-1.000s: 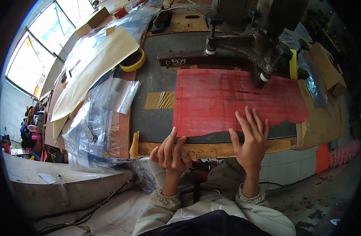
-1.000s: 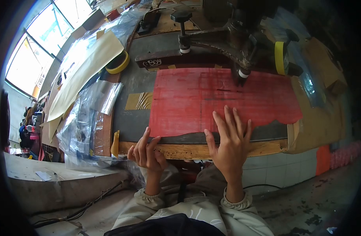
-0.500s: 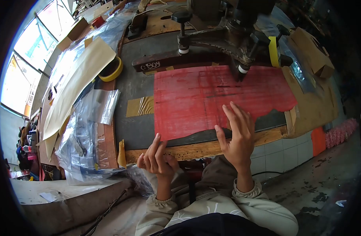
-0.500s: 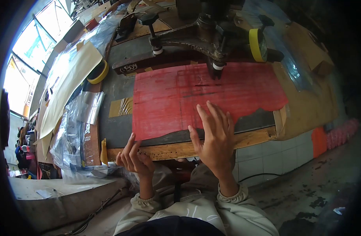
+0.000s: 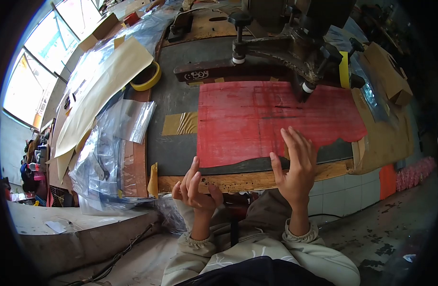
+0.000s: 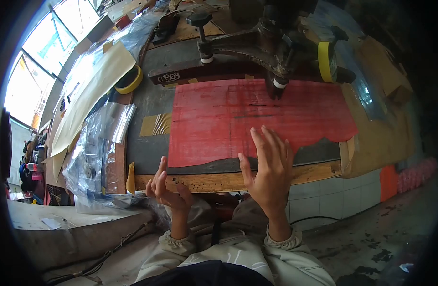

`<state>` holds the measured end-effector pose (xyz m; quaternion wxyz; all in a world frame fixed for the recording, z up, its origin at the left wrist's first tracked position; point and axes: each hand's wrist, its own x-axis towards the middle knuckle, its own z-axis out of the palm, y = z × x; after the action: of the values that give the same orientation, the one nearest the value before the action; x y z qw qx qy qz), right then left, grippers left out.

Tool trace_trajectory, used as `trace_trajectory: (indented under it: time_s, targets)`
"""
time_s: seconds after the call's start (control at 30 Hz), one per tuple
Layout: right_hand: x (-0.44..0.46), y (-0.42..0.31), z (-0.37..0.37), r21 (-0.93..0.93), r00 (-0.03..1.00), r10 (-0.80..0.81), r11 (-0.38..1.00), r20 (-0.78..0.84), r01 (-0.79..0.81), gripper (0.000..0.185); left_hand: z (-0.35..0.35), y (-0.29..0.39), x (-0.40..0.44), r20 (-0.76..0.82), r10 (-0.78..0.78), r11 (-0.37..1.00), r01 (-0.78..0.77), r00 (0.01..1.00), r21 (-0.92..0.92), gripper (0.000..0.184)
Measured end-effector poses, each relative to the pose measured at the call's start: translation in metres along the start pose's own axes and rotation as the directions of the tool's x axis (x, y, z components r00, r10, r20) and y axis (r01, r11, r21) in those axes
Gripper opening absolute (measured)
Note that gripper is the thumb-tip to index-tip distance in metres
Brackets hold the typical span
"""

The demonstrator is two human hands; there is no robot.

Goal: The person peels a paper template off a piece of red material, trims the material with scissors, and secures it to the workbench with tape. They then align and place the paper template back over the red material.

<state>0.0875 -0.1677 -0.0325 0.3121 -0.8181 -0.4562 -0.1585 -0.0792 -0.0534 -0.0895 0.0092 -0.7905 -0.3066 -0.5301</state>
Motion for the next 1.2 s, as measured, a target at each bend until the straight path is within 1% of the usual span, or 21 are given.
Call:
trace_trajectory:
  time_s: [0.03, 0.13, 0.23, 0.27, 0.33, 0.47, 0.5, 0.6, 0.7, 0.73, 0.77, 0.8, 0.83, 0.87, 0.9, 0.93, 1.0, 1.07, 1.1, 1.13, 1.2]
  targets:
    - [0.0, 0.001, 0.0, -0.004, 1.0, -0.004, 1.0, 0.0, 0.004, 0.048, 0.002, 0.0, 0.0, -0.02, 0.002, 1.0, -0.002, 1.0, -0.028, 0.03]
    - [-0.001, 0.0, -0.002, -0.015, 1.0, 0.011, 1.0, -0.005, -0.011, 0.043, -0.003, 0.004, 0.004, 0.018, -0.004, 0.999, 0.003, 1.0, 0.041, 0.027]
    - [0.002, -0.002, -0.001, 0.002, 1.0, -0.003, 1.0, -0.009, 0.003, 0.04, -0.01, 0.007, 0.01, 0.097, -0.008, 0.993, -0.004, 0.995, 0.12, 0.026]
    - [0.002, -0.002, 0.0, 0.017, 1.0, -0.012, 1.0, -0.004, 0.012, 0.038, -0.011, 0.007, 0.011, 0.085, -0.019, 0.992, 0.008, 0.996, 0.125, 0.026]
    - [0.002, -0.002, 0.0, -0.016, 1.0, -0.019, 1.0, 0.003, 0.019, 0.036, -0.01, 0.007, 0.011, 0.077, -0.032, 0.992, 0.022, 0.997, 0.125, 0.027]
    - [0.001, -0.002, 0.002, -0.026, 1.0, -0.02, 0.999, 0.011, 0.02, 0.034, -0.008, 0.006, 0.009, 0.052, -0.018, 0.992, 0.011, 0.999, 0.127, 0.027]
    - [0.0, -0.002, 0.002, -0.033, 1.0, -0.021, 0.999, 0.011, 0.021, 0.034, -0.01, 0.007, 0.01, 0.064, -0.02, 0.995, 0.013, 0.998, 0.101, 0.022]
    - [0.0, -0.002, 0.001, -0.021, 1.0, 0.001, 1.0, 0.028, -0.001, 0.033, -0.024, 0.01, 0.02, 0.185, -0.061, 0.998, 0.053, 0.981, 0.045, 0.014]
    - [0.001, 0.0, -0.001, -0.026, 0.998, -0.017, 0.999, 0.056, 0.019, 0.032, -0.074, -0.015, 0.053, 0.228, 0.058, 0.975, -0.006, 0.972, -0.221, 0.018]
    - [0.001, 0.0, -0.002, -0.023, 0.997, -0.025, 0.999, 0.067, 0.026, 0.032, -0.096, -0.047, 0.068, 0.253, 0.241, 0.97, -0.24, 0.937, -0.038, 0.026]
    - [0.001, 0.0, -0.003, -0.02, 0.997, -0.023, 0.999, 0.077, 0.025, 0.032, -0.117, -0.068, 0.091, 0.352, 0.172, 0.948, -0.252, 0.92, 0.195, 0.028]
    - [0.002, 0.0, -0.004, -0.019, 0.997, -0.015, 1.0, 0.079, 0.017, 0.032, -0.129, -0.097, 0.116, 0.281, 0.207, 0.863, -0.311, 0.937, 0.399, 0.032]
    - [0.003, -0.001, -0.004, -0.037, 0.997, -0.019, 0.999, 0.073, 0.022, 0.032, -0.137, -0.136, 0.149, 0.265, 0.204, 0.758, -0.323, 0.942, 0.566, 0.037]
    - [0.003, -0.002, -0.004, -0.058, 0.998, -0.012, 0.998, 0.067, 0.016, 0.031, -0.143, -0.163, 0.193, 0.32, 0.113, 0.802, -0.277, 0.941, 0.529, 0.032]
    - [0.0, -0.006, -0.004, -0.083, 0.998, 0.001, 0.997, 0.062, 0.005, 0.031, -0.145, -0.199, 0.23, 0.362, 0.065, 0.802, -0.265, 0.93, 0.536, 0.025]
    - [-0.001, -0.018, -0.005, -0.078, 0.998, -0.028, 0.996, 0.052, 0.032, 0.031, -0.144, -0.248, 0.262, 0.371, 0.017, 0.815, -0.228, 0.929, 0.534, 0.019]
    - [0.003, -0.05, -0.005, -0.072, 0.994, -0.102, 0.992, 0.032, 0.104, 0.03, -0.136, -0.336, 0.311, 0.387, -0.261, 0.631, -0.147, 0.884, 0.762, 0.022]
    - [-0.001, -0.093, 0.008, 0.124, 0.97, -0.209, 0.973, 0.125, 0.194, 0.028, -0.132, -0.482, 0.33, 0.413, -0.238, 0.67, -0.159, 0.879, 0.725, 0.023]
    - [-0.001, -0.113, 0.017, 0.226, 0.945, -0.283, 0.943, 0.163, 0.244, 0.028, -0.13, -0.543, 0.329, 0.352, -0.307, 0.675, -0.058, 0.884, 0.735, 0.023]
    - [0.0, -0.128, 0.029, 0.206, 0.932, -0.316, 0.938, 0.175, 0.279, 0.029, -0.125, -0.588, 0.324, 0.283, -0.38, 0.669, 0.051, 0.881, 0.741, 0.024]
    - [-0.004, -0.149, 0.053, 0.166, 0.899, -0.387, 0.919, 0.205, 0.357, 0.032, -0.109, -0.617, 0.313, 0.246, -0.527, 0.59, 0.142, 0.813, 0.795, 0.033]
